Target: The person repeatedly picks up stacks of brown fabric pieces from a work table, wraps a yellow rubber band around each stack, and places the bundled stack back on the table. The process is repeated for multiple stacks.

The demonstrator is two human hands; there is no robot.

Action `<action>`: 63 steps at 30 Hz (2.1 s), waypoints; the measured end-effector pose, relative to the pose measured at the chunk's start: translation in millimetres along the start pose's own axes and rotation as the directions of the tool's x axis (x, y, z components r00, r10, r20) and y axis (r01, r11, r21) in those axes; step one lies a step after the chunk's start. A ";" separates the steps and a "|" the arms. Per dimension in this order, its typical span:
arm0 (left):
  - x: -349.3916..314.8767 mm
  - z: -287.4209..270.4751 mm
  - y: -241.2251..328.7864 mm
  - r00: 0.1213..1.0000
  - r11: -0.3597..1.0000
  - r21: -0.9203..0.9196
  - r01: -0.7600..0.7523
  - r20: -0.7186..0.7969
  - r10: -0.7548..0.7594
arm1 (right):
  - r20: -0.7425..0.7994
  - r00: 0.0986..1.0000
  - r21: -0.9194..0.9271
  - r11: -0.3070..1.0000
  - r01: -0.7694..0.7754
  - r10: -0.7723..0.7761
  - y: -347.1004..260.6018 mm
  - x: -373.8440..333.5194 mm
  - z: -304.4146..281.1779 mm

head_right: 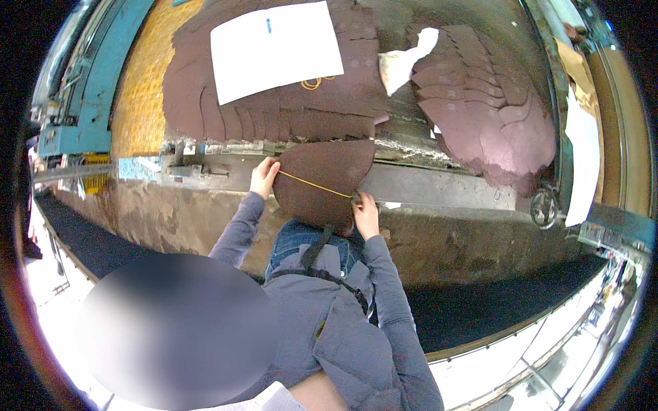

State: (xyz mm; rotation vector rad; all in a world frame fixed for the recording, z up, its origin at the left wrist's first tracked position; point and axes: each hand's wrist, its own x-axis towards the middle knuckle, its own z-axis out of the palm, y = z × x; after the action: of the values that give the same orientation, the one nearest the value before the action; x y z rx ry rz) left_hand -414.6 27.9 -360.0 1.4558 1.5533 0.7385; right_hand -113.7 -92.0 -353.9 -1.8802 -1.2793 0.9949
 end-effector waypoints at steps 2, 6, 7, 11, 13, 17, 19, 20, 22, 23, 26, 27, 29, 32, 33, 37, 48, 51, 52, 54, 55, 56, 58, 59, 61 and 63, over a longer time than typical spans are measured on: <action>-1.5 -10.6 -2.4 1.000 0.994 -0.106 0.011 0.024 -0.009 | 0.021 0.999 -0.304 0.952 0.039 -0.034 -12.2 8.8 -2.7; -14.8 -6.1 -12.2 0.988 0.920 -0.365 0.141 0.108 -0.108 | -0.067 0.996 -0.609 0.794 0.000 -0.051 -21.9 34.2 -11.6; -21.5 -4.1 -3.9 0.984 0.898 -0.404 0.176 0.084 -0.155 | -0.137 0.990 -0.613 0.787 -0.064 -0.026 -26.9 41.6 -14.8; -38.8 7.4 16.6 0.990 0.909 -0.402 0.106 -0.039 -0.133 | -0.171 0.961 -0.444 0.854 -0.271 0.217 -16.1 45.0 -13.3; -46.5 11.8 20.2 0.980 0.902 -0.425 0.078 -0.133 -0.147 | -0.057 0.958 -0.172 0.943 -0.286 0.280 -11.0 42.7 -14.4; -65.6 28.6 4.0 0.928 0.747 -0.654 0.117 -0.196 -0.317 | -0.153 0.965 0.039 0.977 -0.209 0.213 2.3 44.7 -34.2; -66.3 34.9 7.4 0.895 0.630 -0.774 0.066 -0.234 -0.380 | -0.162 0.972 0.113 0.982 -0.152 0.169 -6.2 54.3 -48.8; -66.4 36.7 9.8 0.874 0.565 -0.824 0.029 -0.253 -0.415 | -0.162 0.979 0.136 0.986 -0.101 0.122 -13.5 59.6 -54.8; -72.0 31.3 25.3 0.720 0.471 -0.857 0.209 -0.191 -0.667 | -0.065 0.997 0.174 0.985 -0.018 0.030 -71.7 73.6 -66.8; -77.0 33.4 21.5 0.638 0.378 -0.889 0.258 -0.136 -0.758 | -0.031 0.999 0.195 0.980 0.032 -0.027 -89.7 79.8 -68.1; -116.6 65.9 -46.3 0.476 -0.051 -0.919 0.391 0.249 -0.844 | 0.215 0.949 0.137 0.969 0.206 -0.232 -129.4 105.6 -61.3; -133.0 81.5 -75.0 0.442 -0.212 -0.881 0.422 0.404 -0.801 | 0.318 0.901 0.069 0.956 0.287 -0.293 -143.1 115.4 -55.0; -143.6 116.2 -84.1 0.561 -0.138 -0.826 0.547 0.484 -0.672 | 0.478 0.756 -0.041 0.848 0.528 -0.448 -148.2 137.4 -36.4; -123.3 127.5 -23.8 0.557 -0.226 -0.810 0.542 0.547 -0.625 | 0.646 0.704 -0.235 0.800 0.553 -0.297 -158.4 163.9 -13.4; -119.5 140.4 -16.6 0.595 -0.335 -0.846 0.414 0.530 -0.604 | 0.652 0.699 -0.298 0.748 0.593 -0.295 -149.0 174.4 -5.3; -112.7 155.4 -8.2 0.681 -0.417 -0.903 0.108 0.372 -0.631 | 0.712 0.660 -0.379 0.658 0.650 -0.242 -141.0 176.2 5.4; -143.3 120.2 -25.7 0.842 -0.408 -0.910 -0.071 0.164 -0.514 | 0.896 0.392 -0.099 0.766 0.635 -0.209 -109.8 140.5 -8.8; -140.6 123.4 -33.0 0.849 -0.374 -0.922 -0.103 0.114 -0.516 | 0.887 0.458 -0.144 0.976 0.162 0.055 -60.3 179.2 25.1; -139.0 126.0 -38.4 0.847 -0.371 -0.923 -0.101 0.116 -0.519 | 0.880 0.419 -0.213 0.974 -0.073 0.224 -47.8 186.5 34.5; -141.6 128.0 -39.8 0.835 -0.363 -0.926 -0.107 0.115 -0.538 | 0.843 0.484 -0.400 0.875 0.273 0.234 -43.0 182.5 53.9; -145.7 126.1 -35.9 0.831 -0.255 -0.961 -0.111 0.051 -0.553 | 0.828 0.513 -0.479 0.763 0.434 0.228 -41.2 180.4 64.0; -148.7 121.0 -33.5 0.824 -0.289 -0.950 -0.122 0.065 -0.562 | 0.866 0.448 -0.430 0.792 0.434 0.224 -41.2 181.0 73.6; -148.6 115.1 -11.2 0.819 -0.375 -0.921 -0.102 0.136 -0.558 | 0.900 0.368 -0.366 0.864 0.345 0.234 -5.5 198.9 75.6; -144.9 117.5 -7.9 0.813 -0.379 -0.919 -0.104 0.142 -0.565 | 0.905 0.352 -0.340 0.903 0.264 0.238 11.9 207.9 72.0; -144.3 128.2 -11.0 0.799 -0.378 -0.917 -0.128 0.130 -0.587 | 0.910 0.341 -0.281 0.955 0.091 0.235 33.6 212.8 61.5; -151.7 149.1 -27.5 0.761 -0.275 -0.944 -0.181 0.042 -0.647 | 0.894 0.367 -0.282 0.959 0.011 0.259 19.0 203.5 52.3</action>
State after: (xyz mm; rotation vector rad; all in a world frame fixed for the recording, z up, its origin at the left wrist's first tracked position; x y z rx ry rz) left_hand -303.9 -144.6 -423.1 -0.5399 0.8192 1.6434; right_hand -101.9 99.2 -442.4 -1.5381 -1.9491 2.3048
